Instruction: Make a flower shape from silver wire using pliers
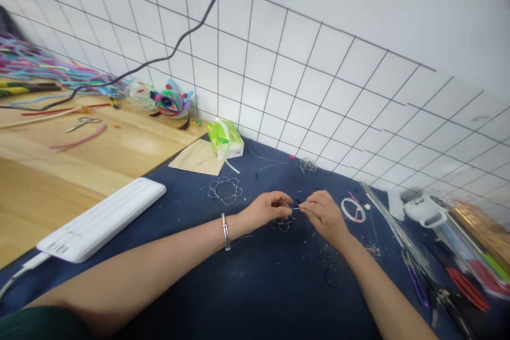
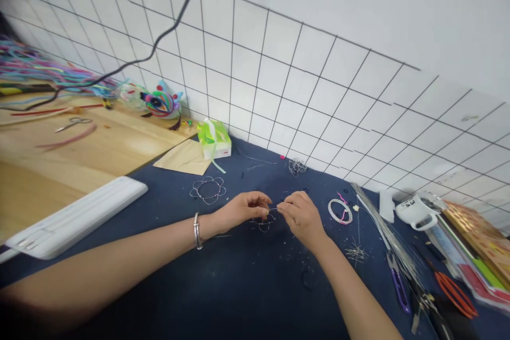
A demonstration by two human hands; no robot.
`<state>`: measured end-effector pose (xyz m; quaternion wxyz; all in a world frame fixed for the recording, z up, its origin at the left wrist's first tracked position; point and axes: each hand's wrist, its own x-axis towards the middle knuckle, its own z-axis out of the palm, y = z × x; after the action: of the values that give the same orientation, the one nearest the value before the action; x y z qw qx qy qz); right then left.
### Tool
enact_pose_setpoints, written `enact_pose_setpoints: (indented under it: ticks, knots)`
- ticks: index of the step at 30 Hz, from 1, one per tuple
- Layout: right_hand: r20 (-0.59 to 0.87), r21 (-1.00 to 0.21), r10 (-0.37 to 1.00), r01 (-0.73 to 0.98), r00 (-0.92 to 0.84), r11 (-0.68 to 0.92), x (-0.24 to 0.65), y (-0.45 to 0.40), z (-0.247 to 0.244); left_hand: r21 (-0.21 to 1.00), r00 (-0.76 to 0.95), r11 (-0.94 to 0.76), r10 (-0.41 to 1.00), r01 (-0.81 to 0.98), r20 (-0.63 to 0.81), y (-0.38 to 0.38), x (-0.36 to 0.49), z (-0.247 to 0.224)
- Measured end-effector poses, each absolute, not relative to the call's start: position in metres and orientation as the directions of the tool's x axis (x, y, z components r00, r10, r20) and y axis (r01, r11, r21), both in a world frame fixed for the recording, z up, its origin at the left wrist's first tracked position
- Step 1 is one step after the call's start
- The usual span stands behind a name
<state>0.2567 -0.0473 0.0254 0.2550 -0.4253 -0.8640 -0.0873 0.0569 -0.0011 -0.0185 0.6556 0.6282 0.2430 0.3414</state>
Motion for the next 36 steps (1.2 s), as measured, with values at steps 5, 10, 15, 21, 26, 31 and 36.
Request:
enact_pose_setpoints:
  ticks: [5, 10, 15, 21, 26, 31, 36]
  knots:
    - [0.576, -0.005, 0.648, 0.791, -0.497, 0.612, 0.241, -0.049, 0.025, 0.996, 0.608, -0.072, 0.789, -0.05, 0.087, -0.003, 0.051, -0.01]
    - [0.642, 0.061, 0.617, 0.832, -0.456, 0.551, 0.239, -0.051, 0.023, 0.997, 0.594, -0.043, 0.802, -0.059, 0.07, -0.004, 0.05, -0.009]
    - [0.683, 0.103, 0.588, 0.854, -0.433, 0.51, 0.245, -0.057, 0.018, 0.999, 0.654, 0.009, 0.756, -0.044, 0.022, -0.008, 0.05, -0.008]
    - [0.611, 0.259, 0.59, 0.837, -0.528, 0.482, 0.251, -0.065, 0.015, 1.0, 0.681, -0.006, 0.732, 0.013, -0.004, -0.01, 0.052, -0.006]
    - [0.531, 0.352, 0.62, 0.816, -0.577, 0.459, 0.251, -0.068, 0.021, 0.999, 0.683, -0.018, 0.73, 0.044, -0.017, -0.007, 0.058, -0.01]
    - [0.498, 0.336, 0.668, 0.833, -0.553, 0.439, 0.255, -0.054, 0.028, 0.995, 0.704, -0.013, 0.708, 0.094, -0.057, 0.005, 0.071, -0.008]
    - [0.544, 0.23, 0.698, 0.883, -0.465, 0.409, 0.268, -0.039, 0.025, 1.0, 0.627, -0.012, 0.779, 0.013, 0.001, 0.014, 0.091, -0.006]
